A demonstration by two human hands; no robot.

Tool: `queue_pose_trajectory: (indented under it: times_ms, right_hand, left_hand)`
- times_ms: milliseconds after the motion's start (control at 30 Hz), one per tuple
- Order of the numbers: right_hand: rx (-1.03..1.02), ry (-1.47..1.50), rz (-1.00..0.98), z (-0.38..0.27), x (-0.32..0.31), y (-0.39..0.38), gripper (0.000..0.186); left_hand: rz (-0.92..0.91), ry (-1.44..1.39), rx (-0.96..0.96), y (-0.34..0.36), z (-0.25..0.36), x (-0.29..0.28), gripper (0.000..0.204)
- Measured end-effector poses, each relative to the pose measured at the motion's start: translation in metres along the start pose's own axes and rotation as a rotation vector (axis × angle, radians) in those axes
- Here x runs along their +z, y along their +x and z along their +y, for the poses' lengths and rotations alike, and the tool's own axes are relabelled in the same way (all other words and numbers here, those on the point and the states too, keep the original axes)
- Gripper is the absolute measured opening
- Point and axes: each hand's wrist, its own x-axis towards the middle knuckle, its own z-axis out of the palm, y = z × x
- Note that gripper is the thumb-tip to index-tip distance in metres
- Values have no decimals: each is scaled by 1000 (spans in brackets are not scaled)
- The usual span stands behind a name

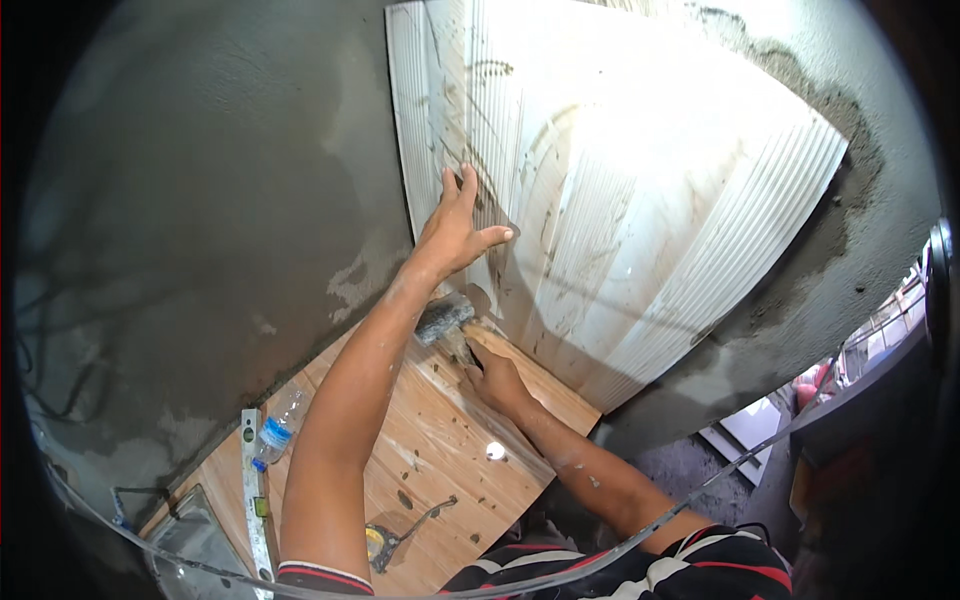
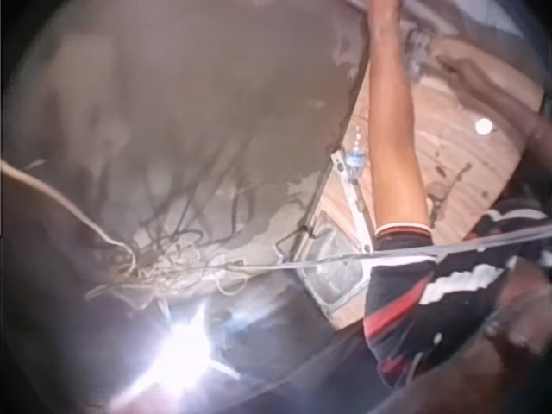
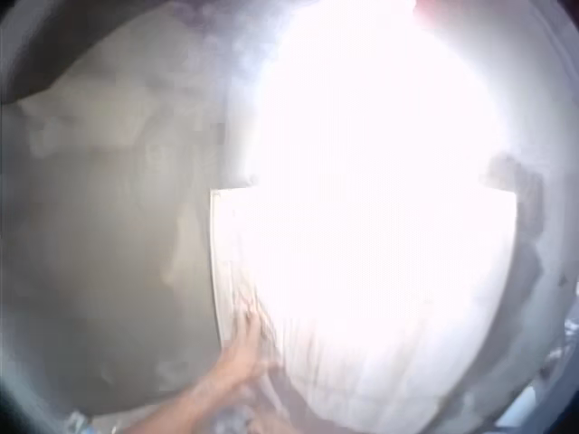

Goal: The person places a tile covered in mortar onto a wall and taps it into place using a mallet.

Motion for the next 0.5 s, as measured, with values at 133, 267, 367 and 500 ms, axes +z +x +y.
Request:
queue_pose_trajectory:
  times_ms: [133, 267, 367, 500]
  right_hand:
    - [-127, 65, 155, 0, -10, -23, 55]
    - [-134, 93, 231, 16, -34, -46, 56]
    - [-160, 134, 228, 1, -44, -58, 56]
    - [-164, 131, 207, 3, -67, -66, 55]
  left_hand:
    - [88, -166, -66, 17, -33, -42, 94]
    - [184, -406, -255, 35, -29, -74, 92]
    - [344, -390, -225, 64, -56, -77, 112]
    - [278, -297, -146, 94, -43, -73, 138]
